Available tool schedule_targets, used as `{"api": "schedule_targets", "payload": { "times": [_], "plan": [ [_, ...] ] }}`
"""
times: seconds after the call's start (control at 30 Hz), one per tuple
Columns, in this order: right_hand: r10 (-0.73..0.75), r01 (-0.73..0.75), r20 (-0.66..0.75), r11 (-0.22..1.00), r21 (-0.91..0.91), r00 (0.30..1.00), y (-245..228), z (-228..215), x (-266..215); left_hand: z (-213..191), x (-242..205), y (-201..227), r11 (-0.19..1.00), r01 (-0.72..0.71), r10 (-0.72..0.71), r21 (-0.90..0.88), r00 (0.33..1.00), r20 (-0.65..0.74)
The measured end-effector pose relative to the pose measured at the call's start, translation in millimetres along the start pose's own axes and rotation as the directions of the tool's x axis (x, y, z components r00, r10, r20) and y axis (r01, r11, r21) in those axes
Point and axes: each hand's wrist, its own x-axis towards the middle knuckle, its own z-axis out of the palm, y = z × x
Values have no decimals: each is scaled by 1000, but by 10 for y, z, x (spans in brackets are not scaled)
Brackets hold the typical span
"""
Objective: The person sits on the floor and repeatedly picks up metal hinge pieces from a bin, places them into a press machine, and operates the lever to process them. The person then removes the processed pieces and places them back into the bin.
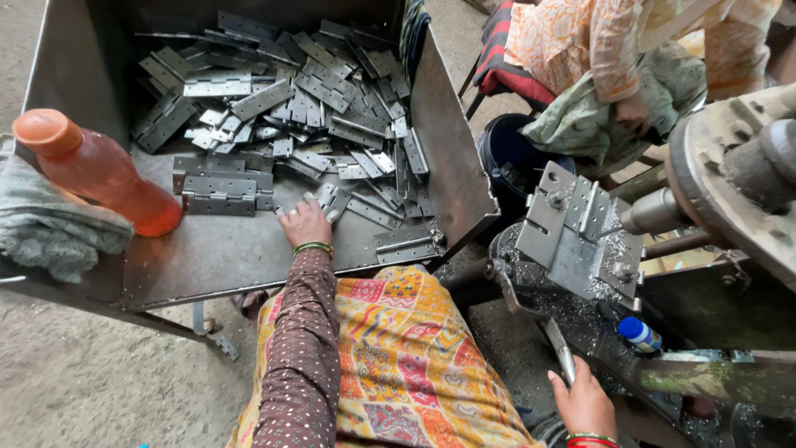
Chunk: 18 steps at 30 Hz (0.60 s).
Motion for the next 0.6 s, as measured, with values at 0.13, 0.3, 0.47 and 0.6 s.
{"api": "schedule_targets", "payload": {
  "times": [0.13,0.3,0.47,0.6],
  "plan": [
    [-82,82,-57,997,1,995,-6,-43,-91,147,-209,81,998,39,-32,-42,985,170],
    [-119,119,-50,993,0,992,-26,-120,-96,64,-294,180,998,-12,19,-64,994,107],
    [-113,111,-48,993,-31,992,-70,-140,-110,-228,-51,199,989,72,-83,-132,993,-82],
    [-106,105,-50,994,-8,993,-96,-148,-99,-424,87,276,967,64,-27,-248,988,149]
  ]
}}
